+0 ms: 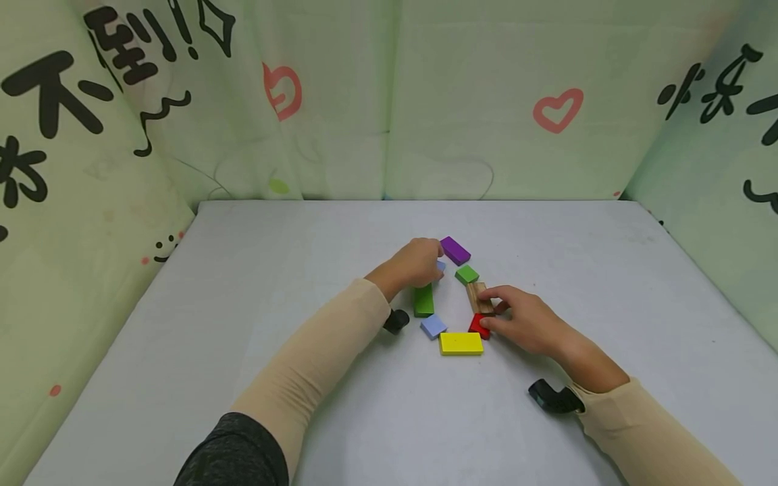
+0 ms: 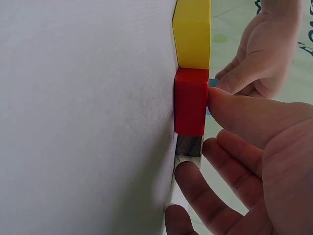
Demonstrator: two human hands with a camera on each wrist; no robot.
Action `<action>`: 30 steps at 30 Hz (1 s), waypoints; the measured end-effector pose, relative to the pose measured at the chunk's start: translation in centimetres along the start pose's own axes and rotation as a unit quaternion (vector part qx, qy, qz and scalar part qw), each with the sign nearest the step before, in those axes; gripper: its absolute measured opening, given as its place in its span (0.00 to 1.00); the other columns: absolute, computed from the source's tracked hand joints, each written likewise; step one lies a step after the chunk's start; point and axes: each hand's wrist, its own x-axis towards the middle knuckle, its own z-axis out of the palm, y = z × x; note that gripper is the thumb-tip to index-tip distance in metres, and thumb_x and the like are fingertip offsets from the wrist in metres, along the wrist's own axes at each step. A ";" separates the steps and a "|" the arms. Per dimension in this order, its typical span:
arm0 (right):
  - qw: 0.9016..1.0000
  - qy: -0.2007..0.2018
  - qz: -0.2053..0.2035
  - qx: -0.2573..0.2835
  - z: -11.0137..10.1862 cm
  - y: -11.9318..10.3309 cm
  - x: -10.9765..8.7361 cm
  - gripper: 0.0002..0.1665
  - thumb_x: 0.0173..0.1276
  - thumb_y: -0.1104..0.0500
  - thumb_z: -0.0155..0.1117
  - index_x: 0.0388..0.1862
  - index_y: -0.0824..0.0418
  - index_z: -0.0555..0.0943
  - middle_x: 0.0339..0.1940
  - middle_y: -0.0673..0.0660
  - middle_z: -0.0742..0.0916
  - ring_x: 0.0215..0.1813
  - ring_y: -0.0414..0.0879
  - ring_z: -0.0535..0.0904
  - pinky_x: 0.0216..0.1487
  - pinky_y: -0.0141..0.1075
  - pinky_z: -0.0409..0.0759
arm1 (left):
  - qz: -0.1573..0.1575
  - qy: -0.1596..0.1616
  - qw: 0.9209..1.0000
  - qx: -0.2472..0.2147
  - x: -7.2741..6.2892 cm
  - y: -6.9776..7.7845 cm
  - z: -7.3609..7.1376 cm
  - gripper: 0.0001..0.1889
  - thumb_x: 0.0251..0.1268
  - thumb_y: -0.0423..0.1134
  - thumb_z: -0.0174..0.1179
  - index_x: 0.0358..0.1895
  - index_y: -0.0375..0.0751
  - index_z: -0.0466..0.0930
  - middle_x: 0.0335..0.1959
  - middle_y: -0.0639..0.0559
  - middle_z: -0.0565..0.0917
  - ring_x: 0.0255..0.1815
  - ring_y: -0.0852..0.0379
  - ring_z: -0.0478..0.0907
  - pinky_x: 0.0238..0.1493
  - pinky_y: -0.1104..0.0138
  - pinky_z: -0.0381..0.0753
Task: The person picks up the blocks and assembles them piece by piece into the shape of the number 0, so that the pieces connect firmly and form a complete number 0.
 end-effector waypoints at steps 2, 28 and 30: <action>1.000 0.000 0.001 -0.001 0.0 0.1 0.0 0.29 0.69 0.57 0.68 0.66 0.65 0.74 0.55 0.65 0.82 0.52 0.58 0.78 0.51 0.51 0.81 | -0.003 0.000 1.000 -0.001 0.1 -0.1 0.0 0.24 0.72 0.42 0.63 0.67 0.42 0.74 0.62 0.49 0.78 0.46 0.56 0.74 0.54 0.68 0.79; 1.000 0.000 0.002 0.002 0.0 0.2 0.0 0.29 0.69 0.57 0.68 0.66 0.65 0.74 0.55 0.65 0.82 0.52 0.58 0.78 0.51 0.50 0.82 | 0.006 -0.010 1.000 0.002 0.5 -1.1 0.0 0.23 0.72 0.39 0.61 0.68 0.40 0.73 0.64 0.48 0.78 0.48 0.55 0.74 0.56 0.68 0.77; 1.000 0.002 0.000 0.002 0.0 0.2 0.0 0.29 0.69 0.57 0.68 0.65 0.65 0.74 0.55 0.65 0.82 0.52 0.57 0.78 0.50 0.50 0.82 | 0.007 -0.010 1.000 0.006 0.5 -1.1 0.1 0.23 0.73 0.39 0.61 0.68 0.40 0.73 0.63 0.48 0.78 0.49 0.56 0.74 0.56 0.69 0.77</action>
